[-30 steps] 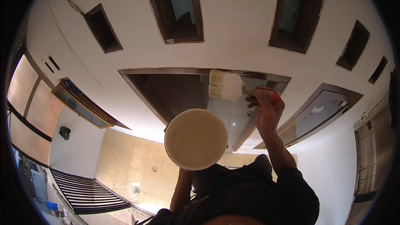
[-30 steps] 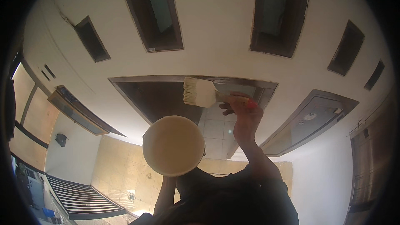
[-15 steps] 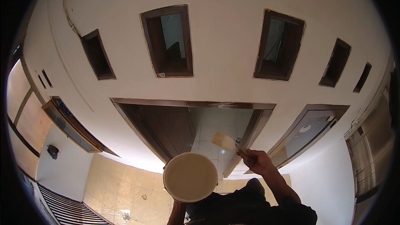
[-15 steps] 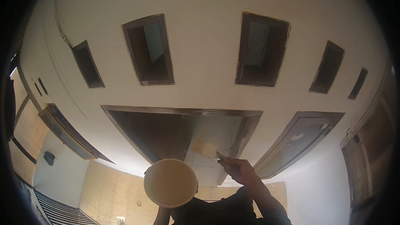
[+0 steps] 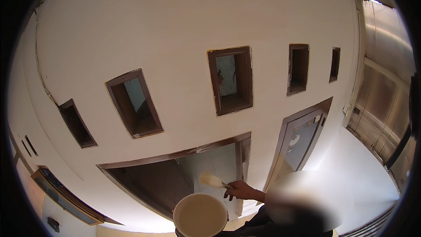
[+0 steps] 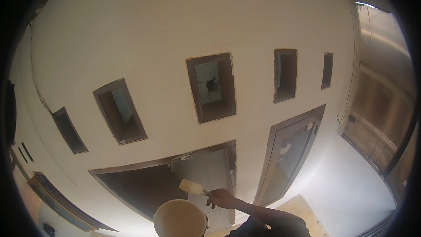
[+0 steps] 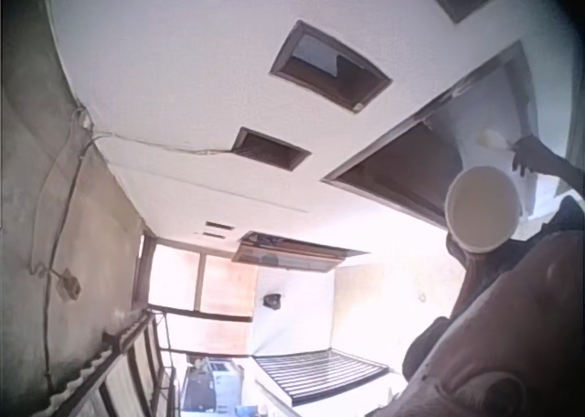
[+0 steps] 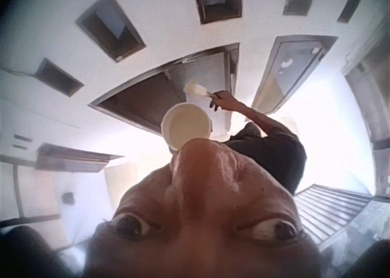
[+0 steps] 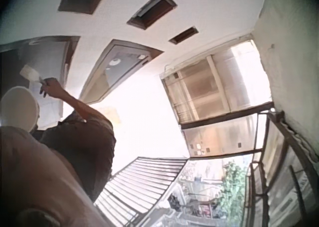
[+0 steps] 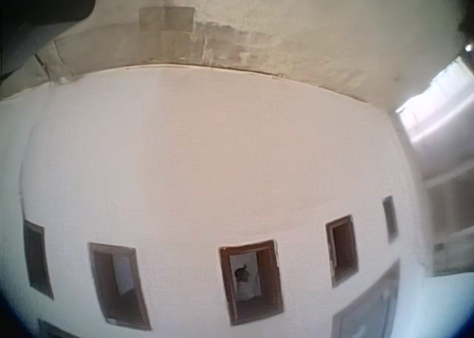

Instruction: The person paints a white ceiling using a paintbrush and a bucket of white paint. They repeatedly dip the brush into the bucket and apply paint to the ceiling in a methodical manner.

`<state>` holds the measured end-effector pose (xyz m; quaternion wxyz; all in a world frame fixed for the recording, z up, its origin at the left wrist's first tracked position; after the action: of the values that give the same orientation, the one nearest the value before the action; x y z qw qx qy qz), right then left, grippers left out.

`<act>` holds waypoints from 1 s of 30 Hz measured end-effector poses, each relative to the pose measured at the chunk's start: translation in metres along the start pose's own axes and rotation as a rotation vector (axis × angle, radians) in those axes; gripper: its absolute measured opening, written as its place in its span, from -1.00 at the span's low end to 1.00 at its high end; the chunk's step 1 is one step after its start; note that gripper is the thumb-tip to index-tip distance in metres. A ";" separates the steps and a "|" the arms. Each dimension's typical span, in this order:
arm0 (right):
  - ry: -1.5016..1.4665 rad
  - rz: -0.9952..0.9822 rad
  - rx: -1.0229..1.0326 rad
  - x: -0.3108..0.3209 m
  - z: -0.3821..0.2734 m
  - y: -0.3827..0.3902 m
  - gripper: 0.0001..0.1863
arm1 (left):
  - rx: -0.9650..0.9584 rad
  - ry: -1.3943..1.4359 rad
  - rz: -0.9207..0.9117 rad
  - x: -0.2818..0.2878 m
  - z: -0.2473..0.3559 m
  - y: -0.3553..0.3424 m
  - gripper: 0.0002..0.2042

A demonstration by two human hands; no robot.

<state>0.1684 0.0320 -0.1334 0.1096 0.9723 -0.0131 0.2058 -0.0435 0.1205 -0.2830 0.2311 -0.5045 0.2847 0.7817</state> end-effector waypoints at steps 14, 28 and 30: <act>0.113 0.255 0.133 0.009 -0.035 -0.001 -0.64 | 0.079 -0.051 -0.017 0.005 -0.012 -0.004 -0.01; -0.069 0.164 0.158 0.014 -0.102 0.039 -0.70 | 0.169 0.094 -0.164 0.040 -0.046 0.026 0.00; -0.209 -0.005 0.091 0.004 -0.116 0.038 -0.68 | 0.172 0.116 -0.197 0.042 -0.050 0.024 0.00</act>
<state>0.1235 0.0204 -0.0202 0.0637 0.9925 -0.0124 0.1034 -0.0419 0.0723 -0.3330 0.3321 -0.5526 0.3129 0.6975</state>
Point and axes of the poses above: each hand's wrist, its own y-axis away from the middle knuckle, its own x-axis out of the back of the hand, z = x × y, the point moved 5 cm from there along -y, towards the middle knuckle, and after that the axes turned 2 degrees about y, right-handed, at the moved point
